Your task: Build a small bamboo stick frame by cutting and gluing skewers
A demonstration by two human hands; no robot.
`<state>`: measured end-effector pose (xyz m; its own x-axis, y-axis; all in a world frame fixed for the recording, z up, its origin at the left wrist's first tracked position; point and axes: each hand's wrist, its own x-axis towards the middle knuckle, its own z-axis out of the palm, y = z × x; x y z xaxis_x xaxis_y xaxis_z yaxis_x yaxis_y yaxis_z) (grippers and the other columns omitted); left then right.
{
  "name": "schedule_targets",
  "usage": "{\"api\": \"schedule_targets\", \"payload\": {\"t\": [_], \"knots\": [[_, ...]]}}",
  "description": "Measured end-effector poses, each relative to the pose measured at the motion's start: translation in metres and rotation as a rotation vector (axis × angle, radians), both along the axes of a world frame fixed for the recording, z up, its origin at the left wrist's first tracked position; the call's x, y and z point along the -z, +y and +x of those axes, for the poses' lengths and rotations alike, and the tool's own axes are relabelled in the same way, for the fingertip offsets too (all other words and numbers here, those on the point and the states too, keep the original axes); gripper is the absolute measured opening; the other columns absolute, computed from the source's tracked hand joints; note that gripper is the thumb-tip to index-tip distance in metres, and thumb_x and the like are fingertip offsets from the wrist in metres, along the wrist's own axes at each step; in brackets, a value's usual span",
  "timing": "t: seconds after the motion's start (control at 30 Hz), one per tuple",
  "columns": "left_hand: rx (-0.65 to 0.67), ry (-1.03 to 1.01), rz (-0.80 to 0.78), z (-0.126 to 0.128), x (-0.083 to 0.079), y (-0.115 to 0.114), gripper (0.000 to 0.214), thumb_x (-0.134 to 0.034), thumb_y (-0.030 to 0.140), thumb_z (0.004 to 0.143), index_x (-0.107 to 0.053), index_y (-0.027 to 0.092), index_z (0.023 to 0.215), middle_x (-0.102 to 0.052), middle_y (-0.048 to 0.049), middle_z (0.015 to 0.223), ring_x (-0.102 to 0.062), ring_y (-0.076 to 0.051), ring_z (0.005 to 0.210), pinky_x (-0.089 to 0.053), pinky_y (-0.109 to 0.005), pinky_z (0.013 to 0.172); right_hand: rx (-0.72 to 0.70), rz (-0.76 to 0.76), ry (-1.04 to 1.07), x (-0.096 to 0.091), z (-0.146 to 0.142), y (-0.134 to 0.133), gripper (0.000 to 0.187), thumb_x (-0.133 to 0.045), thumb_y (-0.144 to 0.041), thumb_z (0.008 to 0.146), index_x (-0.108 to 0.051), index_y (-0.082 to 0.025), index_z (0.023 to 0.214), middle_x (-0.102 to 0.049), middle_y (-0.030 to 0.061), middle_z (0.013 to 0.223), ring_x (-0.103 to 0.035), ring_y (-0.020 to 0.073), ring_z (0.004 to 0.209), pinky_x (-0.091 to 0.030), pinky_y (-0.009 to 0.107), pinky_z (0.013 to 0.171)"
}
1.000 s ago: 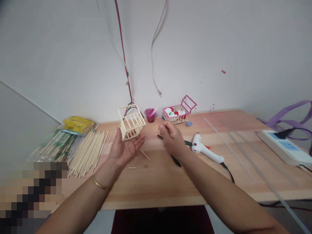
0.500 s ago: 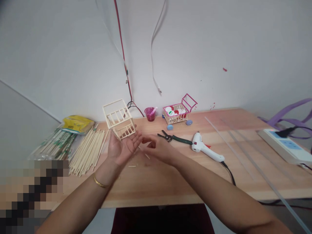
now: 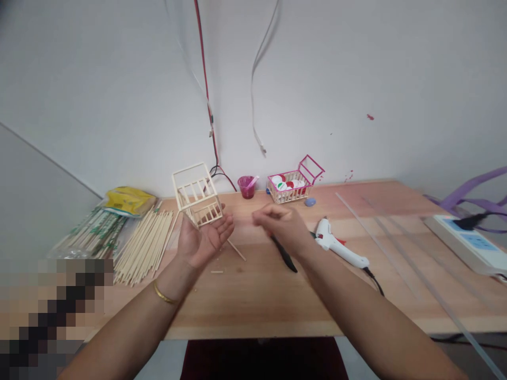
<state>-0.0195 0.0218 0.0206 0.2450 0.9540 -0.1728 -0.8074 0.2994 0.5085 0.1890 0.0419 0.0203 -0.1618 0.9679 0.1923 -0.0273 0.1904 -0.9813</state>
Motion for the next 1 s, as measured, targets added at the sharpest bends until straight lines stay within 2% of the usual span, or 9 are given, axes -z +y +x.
{"api": "schedule_targets", "payload": {"t": [0.13, 0.2, 0.27, 0.37, 0.47, 0.6, 0.73, 0.9, 1.0], "knots": [[0.024, 0.033, 0.001, 0.0, 0.003, 0.002, 0.076, -0.031, 0.07, 0.085, -0.059, 0.005, 0.11, -0.07, -0.0217, 0.091, -0.069, -0.027, 0.086, -0.053, -0.04, 0.085, 0.36, 0.122, 0.266, -0.013, 0.025, 0.018, 0.027, -0.077, -0.041, 0.066, -0.06, -0.02, 0.064, -0.054, -0.0038, 0.057, -0.042, 0.0076, 0.048, -0.037, 0.023, 0.047], [0.048, 0.049, 0.017, 0.0, 0.006, 0.001, 0.076, -0.03, 0.07, 0.085, -0.059, 0.005, 0.111, -0.07, -0.0222, 0.092, -0.069, -0.028, 0.086, -0.052, -0.041, 0.085, 0.443, 0.179, 0.228, -0.015, 0.031, 0.02, 0.026, -0.074, -0.043, 0.069, -0.062, -0.02, 0.066, -0.051, -0.0038, 0.057, -0.045, 0.0092, 0.052, -0.04, 0.024, 0.05], [0.079, 0.067, 0.03, 0.0, 0.007, 0.001, 0.077, -0.03, 0.071, 0.084, -0.059, 0.006, 0.112, -0.07, -0.0228, 0.094, -0.069, -0.028, 0.087, -0.052, -0.042, 0.085, 0.389, 0.168, 0.063, -0.014, 0.03, 0.016, 0.024, -0.071, -0.043, 0.073, -0.068, -0.02, 0.074, -0.054, -0.0022, 0.06, -0.05, 0.0112, 0.058, -0.042, 0.025, 0.054], [0.141, 0.102, 0.034, 0.001, 0.01, 0.0, 0.078, -0.027, 0.071, 0.085, -0.06, 0.006, 0.111, -0.07, -0.0233, 0.097, -0.07, -0.028, 0.086, -0.051, -0.042, 0.085, 0.097, 0.07, -0.169, -0.008, 0.016, 0.006, 0.032, -0.07, -0.044, 0.074, -0.072, -0.019, 0.093, -0.06, 0.0, 0.065, -0.054, 0.0128, 0.061, -0.044, 0.026, 0.056], [0.195, 0.149, 0.052, 0.002, 0.012, -0.001, 0.08, -0.024, 0.071, 0.085, -0.063, 0.005, 0.109, -0.07, -0.0241, 0.099, -0.07, -0.028, 0.084, -0.051, -0.041, 0.084, -0.136, 0.015, -0.265, 0.0, 0.002, 0.0, 0.04, -0.068, -0.044, 0.075, -0.069, -0.018, 0.107, -0.059, -0.0014, 0.063, -0.053, 0.0118, 0.058, -0.043, 0.024, 0.055], [0.24, 0.213, 0.134, 0.005, 0.016, -0.003, 0.081, -0.027, 0.071, 0.085, -0.062, 0.004, 0.111, -0.07, -0.0244, 0.101, -0.07, -0.027, 0.082, -0.051, -0.04, 0.081, -0.243, 0.041, -0.299, 0.008, -0.006, 0.001, 0.028, -0.064, -0.042, 0.079, -0.071, -0.018, 0.091, -0.057, -0.0022, 0.061, -0.05, 0.0105, 0.055, -0.041, 0.023, 0.053], [0.25, 0.241, 0.175, 0.007, 0.021, -0.004, 0.07, -0.036, 0.067, 0.085, -0.061, 0.008, 0.114, -0.071, -0.0209, 0.098, -0.07, -0.028, 0.081, -0.051, -0.041, 0.081, -0.223, 0.137, -0.381, 0.012, -0.007, 0.002, 0.018, -0.062, -0.032, 0.078, -0.064, -0.017, 0.069, -0.06, -0.0012, 0.065, -0.049, 0.0105, 0.057, -0.038, 0.022, 0.052], [0.302, 0.243, 0.14, 0.007, 0.02, -0.003, 0.077, -0.034, 0.07, 0.084, -0.061, 0.005, 0.115, -0.069, -0.0241, 0.103, -0.07, -0.027, 0.083, -0.051, -0.039, 0.081, -0.001, 0.34, -0.613, 0.009, -0.006, 0.001, 0.018, -0.058, -0.026, 0.08, -0.057, -0.017, 0.064, -0.059, -0.0003, 0.062, -0.049, 0.0124, 0.058, -0.036, 0.025, 0.055], [0.268, 0.206, 0.113, 0.004, 0.016, -0.002, 0.08, -0.031, 0.071, 0.084, -0.06, 0.004, 0.116, -0.068, -0.0255, 0.105, -0.07, -0.027, 0.084, -0.05, -0.041, 0.084, 0.133, 0.322, -0.566, 0.002, 0.002, 0.003, 0.022, -0.058, -0.032, 0.082, -0.054, -0.018, 0.066, -0.057, -0.0012, 0.057, -0.049, 0.0122, 0.055, -0.036, 0.024, 0.053]]}}
